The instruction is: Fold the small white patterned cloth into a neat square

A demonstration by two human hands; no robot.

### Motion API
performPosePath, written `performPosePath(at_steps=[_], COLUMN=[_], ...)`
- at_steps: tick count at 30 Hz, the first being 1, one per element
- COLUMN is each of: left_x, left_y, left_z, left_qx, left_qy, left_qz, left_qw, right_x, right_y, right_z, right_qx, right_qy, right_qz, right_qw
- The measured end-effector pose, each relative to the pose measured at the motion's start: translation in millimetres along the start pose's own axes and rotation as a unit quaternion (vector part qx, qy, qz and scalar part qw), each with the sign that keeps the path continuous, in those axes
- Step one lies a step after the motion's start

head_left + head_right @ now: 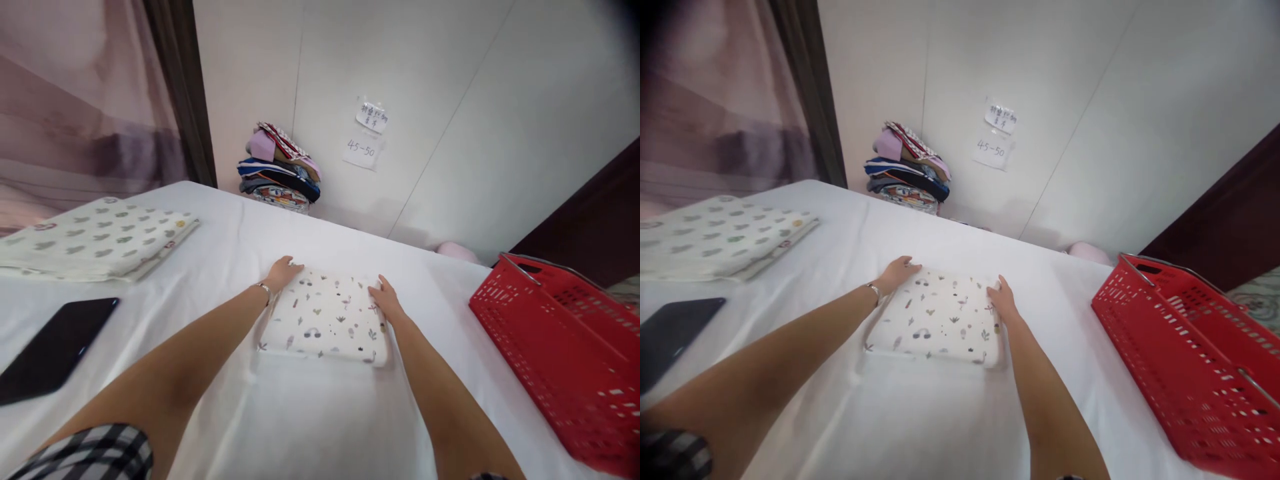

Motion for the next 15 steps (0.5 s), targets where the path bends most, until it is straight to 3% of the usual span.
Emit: performPosePath(at_steps=[4,8,12,15], left_x=[-17.9,-26.6,-18.0,-1.7], left_y=[-24,-42,-50,-53], left_z=[20,58,100,140], left_qx=[-0.048,-0.087,-0.104,-0.107], left_qy=[0.001,-0.047,-0.088,-0.114], left_qz=[0.022,0.061,0.081,0.137], left_qw=[0.999,0.993,0.987,0.978], right_x=[-1,-6,-10,-34], right_y=[7,14,21,28], right_z=[25,68,100,102], right_qx=[0.039,0.058,0.067,0.059], right_qy=[-0.035,-0.079,-0.104,-0.059], right_qz=[-0.014,-0.033,-0.027,0.031], right_qw=[0.999,0.995,0.992,0.996])
Point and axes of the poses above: each hand's wrist, its own z-axis away from the middle knuckle, its own x-axis out of the palm, y = z × x, the point moved 8 cm from there along -z, towards the middle knuckle, and after that the axes turned 14 degrees about z, right-handed, at the moved point
